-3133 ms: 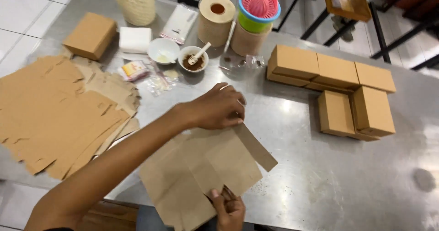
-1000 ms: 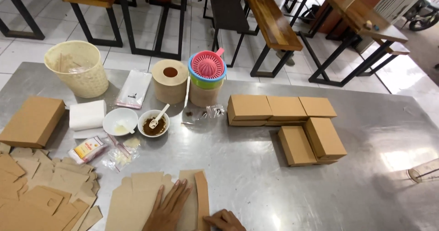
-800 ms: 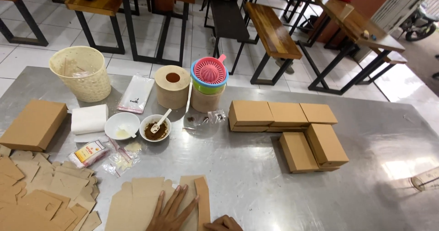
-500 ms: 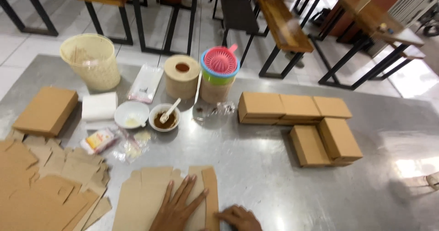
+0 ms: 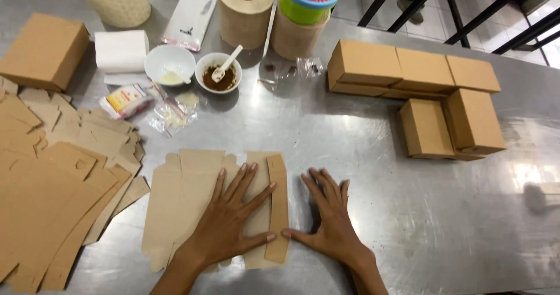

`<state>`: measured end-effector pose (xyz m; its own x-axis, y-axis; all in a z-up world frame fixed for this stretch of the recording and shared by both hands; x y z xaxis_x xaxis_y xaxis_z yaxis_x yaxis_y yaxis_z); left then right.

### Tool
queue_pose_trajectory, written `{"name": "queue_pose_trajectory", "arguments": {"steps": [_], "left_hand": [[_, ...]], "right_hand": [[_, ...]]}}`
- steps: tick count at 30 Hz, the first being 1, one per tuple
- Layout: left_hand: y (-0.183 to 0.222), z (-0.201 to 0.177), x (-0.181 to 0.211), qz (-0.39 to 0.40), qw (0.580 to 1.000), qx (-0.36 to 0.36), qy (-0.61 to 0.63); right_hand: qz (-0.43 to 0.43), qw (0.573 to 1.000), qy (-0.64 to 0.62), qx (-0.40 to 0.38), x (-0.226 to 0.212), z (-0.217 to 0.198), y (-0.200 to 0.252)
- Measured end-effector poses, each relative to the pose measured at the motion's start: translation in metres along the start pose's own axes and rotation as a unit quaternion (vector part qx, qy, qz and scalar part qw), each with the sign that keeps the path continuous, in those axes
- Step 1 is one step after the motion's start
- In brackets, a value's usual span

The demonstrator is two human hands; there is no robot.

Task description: The person folds a flat cardboard sheet into a small box, inserts a plastic-wrapped item, closes the box, and places it on a stack. The person then picks up another flat cardboard sheet and begins folding it.

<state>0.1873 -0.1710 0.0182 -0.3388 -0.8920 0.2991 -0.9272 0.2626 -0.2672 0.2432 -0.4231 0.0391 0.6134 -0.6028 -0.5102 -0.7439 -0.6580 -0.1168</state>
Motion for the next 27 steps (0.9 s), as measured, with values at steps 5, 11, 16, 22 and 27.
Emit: {"name": "queue_pose_trajectory", "arguments": {"steps": [5, 11, 16, 22, 27], "left_hand": [[0.003, -0.001, 0.005, -0.011, 0.999, 0.018, -0.043], [-0.001, -0.004, 0.006, -0.02, 0.999, -0.007, 0.027], [-0.002, 0.0, 0.001, -0.012, 1.0, -0.012, 0.02], [-0.024, -0.009, -0.018, 0.02, 0.99, -0.091, 0.105], [-0.048, -0.017, -0.016, 0.008, 0.98, -0.137, 0.147]], "right_hand": [[-0.028, 0.999, 0.029, -0.019, 0.009, -0.003, -0.022], [-0.076, 0.994, 0.043, -0.058, 0.023, -0.017, -0.057], [-0.046, 0.998, 0.027, -0.022, 0.038, -0.011, -0.082], [0.011, 0.997, 0.022, 0.078, 0.032, 0.0, -0.082], [-0.002, 0.993, 0.049, 0.107, 0.035, 0.005, -0.08]]}}
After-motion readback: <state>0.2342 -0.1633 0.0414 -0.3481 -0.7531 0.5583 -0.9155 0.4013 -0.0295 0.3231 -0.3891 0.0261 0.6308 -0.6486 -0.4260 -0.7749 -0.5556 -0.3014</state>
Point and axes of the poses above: each hand's wrist, its own y-axis away from the middle knuckle, its own z-axis out of the palm, x = y × z, the point moved 1 cm from there along -y, towards the middle knuckle, and after that the axes turned 6 degrees about -z, right-handed, at the moved point
